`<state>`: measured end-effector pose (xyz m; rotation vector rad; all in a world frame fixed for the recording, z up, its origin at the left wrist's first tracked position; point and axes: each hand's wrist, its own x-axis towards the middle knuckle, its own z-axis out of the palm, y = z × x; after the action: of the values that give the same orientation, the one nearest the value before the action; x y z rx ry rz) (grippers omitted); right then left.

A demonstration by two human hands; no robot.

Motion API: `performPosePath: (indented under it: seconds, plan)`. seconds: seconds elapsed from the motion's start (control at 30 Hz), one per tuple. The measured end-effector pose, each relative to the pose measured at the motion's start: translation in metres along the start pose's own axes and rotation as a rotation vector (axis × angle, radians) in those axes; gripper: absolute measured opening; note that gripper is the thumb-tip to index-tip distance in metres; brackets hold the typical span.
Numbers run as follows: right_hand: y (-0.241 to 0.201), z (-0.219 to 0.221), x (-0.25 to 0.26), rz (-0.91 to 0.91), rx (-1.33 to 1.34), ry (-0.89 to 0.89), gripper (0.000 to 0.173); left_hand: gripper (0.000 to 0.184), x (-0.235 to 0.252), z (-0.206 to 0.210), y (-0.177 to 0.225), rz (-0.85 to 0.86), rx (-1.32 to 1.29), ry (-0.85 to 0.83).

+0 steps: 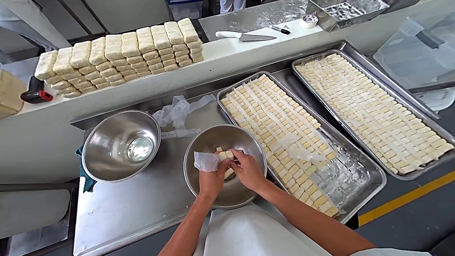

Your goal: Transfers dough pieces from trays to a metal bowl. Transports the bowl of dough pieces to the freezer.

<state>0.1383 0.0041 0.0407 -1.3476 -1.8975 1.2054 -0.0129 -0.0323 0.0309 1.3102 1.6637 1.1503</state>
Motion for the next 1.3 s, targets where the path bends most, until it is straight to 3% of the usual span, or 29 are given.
performPosePath:
  seconds: [0.07, 0.17, 0.23, 0.27, 0.33, 0.4, 0.47, 0.63, 0.67, 0.77, 0.8, 0.87, 0.97, 1.07, 1.1, 1.13, 1.2, 1.3]
  plan:
    - [0.000, -0.007, 0.001, 0.050, 0.106, -0.057, 0.033, 0.023, 0.002, -0.008, 0.000, -0.032, -0.053, -0.065]
    - [0.004, -0.023, 0.004, 0.242, 0.713, -0.218, 0.029, 0.024, 0.010, -0.027, -0.002, -0.197, -0.399, -0.239]
    - [0.008, -0.023, 0.004, 0.360, 1.021, -0.292, 0.036, 0.032, 0.012, -0.026, -0.008, -0.301, -0.565, -0.236]
    - [0.010, -0.023, 0.005, 0.364, 1.035, -0.305, 0.039, 0.035, 0.015, -0.025, -0.011, -0.315, -0.547, -0.212]
    - [0.016, -0.024, 0.009, 0.261, 0.737, -0.244, 0.042, 0.036, 0.020, -0.029, -0.015, -0.258, -0.346, -0.147]
    - [0.030, -0.030, 0.012, 0.110, 0.329, -0.099, 0.034, 0.035, 0.024, -0.036, -0.010, -0.162, -0.211, -0.102]
    - [0.034, -0.033, 0.010, 0.038, 0.210, 0.048, 0.029, 0.036, 0.024, -0.042, 0.003, -0.139, -0.186, -0.128]
    - [-0.013, -0.010, 0.007, -0.052, 0.038, -0.127, 0.067, 0.035, 0.014, -0.038, 0.040, -0.047, -0.224, -0.109]
    - [-0.015, -0.003, 0.009, -0.062, -0.014, -0.145, 0.062, 0.035, 0.011, -0.038, 0.048, 0.020, -0.256, -0.089]
    - [0.002, 0.003, 0.015, 0.008, -0.145, -0.197, 0.026, 0.032, 0.009, -0.044, 0.062, 0.225, -0.323, -0.044]
    - [0.011, 0.000, 0.014, 0.044, -0.116, -0.209, 0.025, 0.030, 0.015, -0.049, 0.059, 0.252, -0.285, -0.012]
    - [0.025, -0.015, 0.006, 0.073, -0.005, -0.213, 0.031, 0.025, 0.042, -0.059, 0.041, 0.098, -0.188, 0.028]
    - [0.027, -0.035, -0.014, 0.158, 0.148, -0.168, 0.034, 0.028, 0.111, -0.079, 0.002, -0.394, -0.272, 0.026]
    - [0.029, -0.047, -0.038, 0.161, 0.191, -0.114, 0.030, 0.038, 0.182, -0.092, -0.038, -0.578, -0.309, 0.099]
    - [0.030, -0.050, -0.046, 0.155, 0.184, -0.106, 0.031, 0.055, 0.198, -0.098, -0.043, -0.633, -0.300, 0.090]
    - [0.033, -0.055, -0.053, 0.155, 0.158, -0.088, 0.032, 0.071, 0.210, -0.103, -0.048, -0.666, -0.293, 0.086]
    - [0.047, -0.072, -0.068, 0.190, 0.023, 0.042, 0.030, 0.083, 0.222, -0.103, -0.053, -0.611, -0.192, 0.125]
    - [0.095, -0.122, -0.087, 0.345, -0.177, 0.380, 0.033, 0.077, 0.184, -0.083, -0.018, -0.307, -0.042, 0.039]
